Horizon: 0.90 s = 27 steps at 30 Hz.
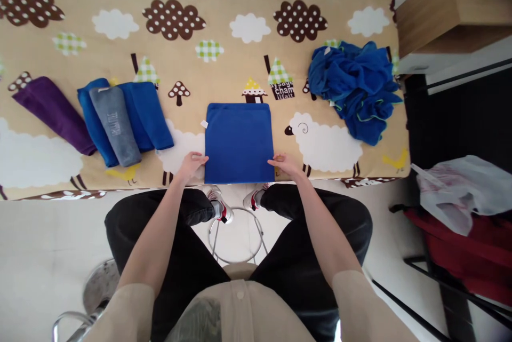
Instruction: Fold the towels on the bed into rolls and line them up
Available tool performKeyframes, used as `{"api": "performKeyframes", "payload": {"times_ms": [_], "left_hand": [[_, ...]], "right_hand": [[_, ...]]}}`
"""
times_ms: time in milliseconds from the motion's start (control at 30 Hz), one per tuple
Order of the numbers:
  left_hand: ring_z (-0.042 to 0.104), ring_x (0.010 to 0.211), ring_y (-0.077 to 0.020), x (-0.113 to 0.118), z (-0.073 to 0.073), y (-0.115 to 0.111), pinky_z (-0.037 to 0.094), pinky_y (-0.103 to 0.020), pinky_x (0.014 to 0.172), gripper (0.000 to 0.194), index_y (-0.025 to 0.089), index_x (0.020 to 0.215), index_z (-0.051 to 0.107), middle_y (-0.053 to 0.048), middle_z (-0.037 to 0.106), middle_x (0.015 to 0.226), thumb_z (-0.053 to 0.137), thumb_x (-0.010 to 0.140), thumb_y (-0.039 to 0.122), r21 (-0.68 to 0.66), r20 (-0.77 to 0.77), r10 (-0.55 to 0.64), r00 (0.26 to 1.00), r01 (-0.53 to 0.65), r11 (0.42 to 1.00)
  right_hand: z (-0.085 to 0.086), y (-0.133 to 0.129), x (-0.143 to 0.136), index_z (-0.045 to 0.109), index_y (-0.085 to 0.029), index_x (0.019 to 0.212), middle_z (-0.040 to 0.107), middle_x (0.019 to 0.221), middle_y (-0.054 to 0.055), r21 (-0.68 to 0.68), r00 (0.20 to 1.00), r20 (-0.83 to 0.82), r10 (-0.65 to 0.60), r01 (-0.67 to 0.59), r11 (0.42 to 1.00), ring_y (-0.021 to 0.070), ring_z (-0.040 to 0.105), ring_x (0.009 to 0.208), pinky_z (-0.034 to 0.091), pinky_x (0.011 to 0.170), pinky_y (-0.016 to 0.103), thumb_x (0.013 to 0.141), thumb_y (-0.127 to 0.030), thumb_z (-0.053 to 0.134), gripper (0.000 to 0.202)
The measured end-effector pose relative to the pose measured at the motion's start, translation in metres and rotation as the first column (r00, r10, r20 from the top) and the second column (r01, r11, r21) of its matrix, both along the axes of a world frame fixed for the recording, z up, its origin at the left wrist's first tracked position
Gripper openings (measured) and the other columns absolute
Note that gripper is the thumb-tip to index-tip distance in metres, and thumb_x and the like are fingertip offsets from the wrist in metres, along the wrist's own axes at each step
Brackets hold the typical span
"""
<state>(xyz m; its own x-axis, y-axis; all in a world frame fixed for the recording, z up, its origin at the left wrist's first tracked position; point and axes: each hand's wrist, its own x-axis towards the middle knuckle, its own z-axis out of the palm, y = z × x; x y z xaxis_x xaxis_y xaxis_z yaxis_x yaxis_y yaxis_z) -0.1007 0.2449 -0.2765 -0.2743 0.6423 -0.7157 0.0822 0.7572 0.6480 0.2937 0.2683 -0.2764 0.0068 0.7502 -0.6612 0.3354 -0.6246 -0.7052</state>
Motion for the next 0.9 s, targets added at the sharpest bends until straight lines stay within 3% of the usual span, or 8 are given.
{"api": "performKeyframes", "payload": {"times_ms": [133, 267, 367, 567, 700, 833, 900], "left_hand": [[0.071, 0.08, -0.0167, 0.0, -0.011, 0.066, 0.057, -0.03, 0.079, 0.037, 0.019, 0.103, 0.059, -0.005, 0.074, 0.089, 0.084, 0.075, 0.017, 0.128, 0.081, 0.108, 0.991, -0.117, 0.985], [0.072, 0.083, -0.0173, 0.001, -0.026, 0.131, 0.059, -0.031, 0.077, 0.029, 0.02, 0.1, 0.06, -0.008, 0.074, 0.097, 0.081, 0.08, 0.017, 0.2, 0.039, 0.136, 0.99, -0.141, 0.97], [0.073, 0.087, -0.0199, 0.004, -0.032, 0.166, 0.06, -0.035, 0.082, 0.028, 0.02, 0.099, 0.06, -0.009, 0.075, 0.096, 0.08, 0.081, 0.017, 0.272, 0.029, 0.15, 0.988, -0.152, 0.95], [0.072, 0.082, -0.0234, 0.0, -0.033, 0.199, 0.06, -0.04, 0.084, 0.021, 0.019, 0.087, 0.065, -0.008, 0.073, 0.083, 0.079, 0.073, 0.01, 0.343, -0.142, 0.08, 0.987, -0.027, 0.939], [0.072, 0.085, -0.0233, -0.007, -0.04, 0.211, 0.061, -0.041, 0.086, 0.021, 0.02, 0.089, 0.064, -0.008, 0.073, 0.086, 0.078, 0.074, 0.014, 0.429, -0.195, 0.081, 0.977, 0.01, 0.903], [0.072, 0.092, -0.0249, -0.006, -0.05, 0.221, 0.059, -0.044, 0.094, 0.023, 0.02, 0.087, 0.064, -0.008, 0.07, 0.087, 0.08, 0.072, 0.013, 0.403, -0.284, 0.022, 0.959, 0.098, 0.91], [0.071, 0.094, -0.0257, -0.007, -0.054, 0.226, 0.058, -0.044, 0.096, 0.024, 0.021, 0.086, 0.066, -0.007, 0.07, 0.086, 0.083, 0.07, 0.014, 0.368, -0.295, -0.061, 0.954, 0.172, 0.914]], "right_hand": [[-0.016, 0.066, -0.013, 0.064, -0.02, 0.084, 0.07, 0.077, 0.002, 0.098, 0.999, 0.035, -0.033, 0.029, 0.995, 0.0156, 0.061, 0.07, 0.045, 0.052, 0.023, 0.065, -0.047, 0.088, 0.041], [-0.037, 0.135, -0.021, 0.062, -0.021, 0.099, 0.071, 0.081, 0.003, 0.254, 0.981, 0.143, -0.129, 0.09, 0.963, 0.0182, 0.066, 0.071, 0.058, 0.064, 0.033, 0.075, -0.037, 0.083, 0.036], [-0.046, 0.171, -0.026, 0.063, -0.02, 0.103, 0.071, 0.081, 0.005, 0.304, 0.978, 0.17, -0.122, 0.065, 0.95, 0.0213, 0.068, 0.071, 0.062, 0.072, 0.042, 0.076, -0.034, 0.082, 0.036], [-0.052, 0.206, -0.026, 0.067, -0.019, 0.083, 0.07, 0.078, 0.008, 0.334, 0.975, 0.202, -0.087, 0.015, 0.943, 0.0221, 0.067, 0.068, 0.064, 0.073, 0.046, 0.079, -0.036, 0.077, 0.02], [-0.057, 0.222, -0.021, 0.067, -0.019, 0.082, 0.071, 0.082, 0.008, 0.406, 0.958, 0.272, -0.087, -0.032, 0.913, 0.025, 0.071, 0.083, 0.061, 0.088, 0.048, 0.081, -0.036, 0.076, 0.019], [-0.057, 0.23, -0.028, 0.069, -0.017, 0.086, 0.071, 0.086, 0.009, 0.416, 0.94, 0.337, -0.055, -0.096, 0.904, 0.0256, 0.07, 0.092, 0.055, 0.099, 0.049, 0.081, -0.031, 0.077, 0.017], [-0.056, 0.233, -0.032, 0.069, -0.017, 0.087, 0.07, 0.085, 0.008, 0.391, 0.94, 0.337, -0.051, -0.091, 0.916, 0.0254, 0.069, 0.091, 0.055, 0.099, 0.049, 0.079, -0.029, 0.079, 0.018]]}}
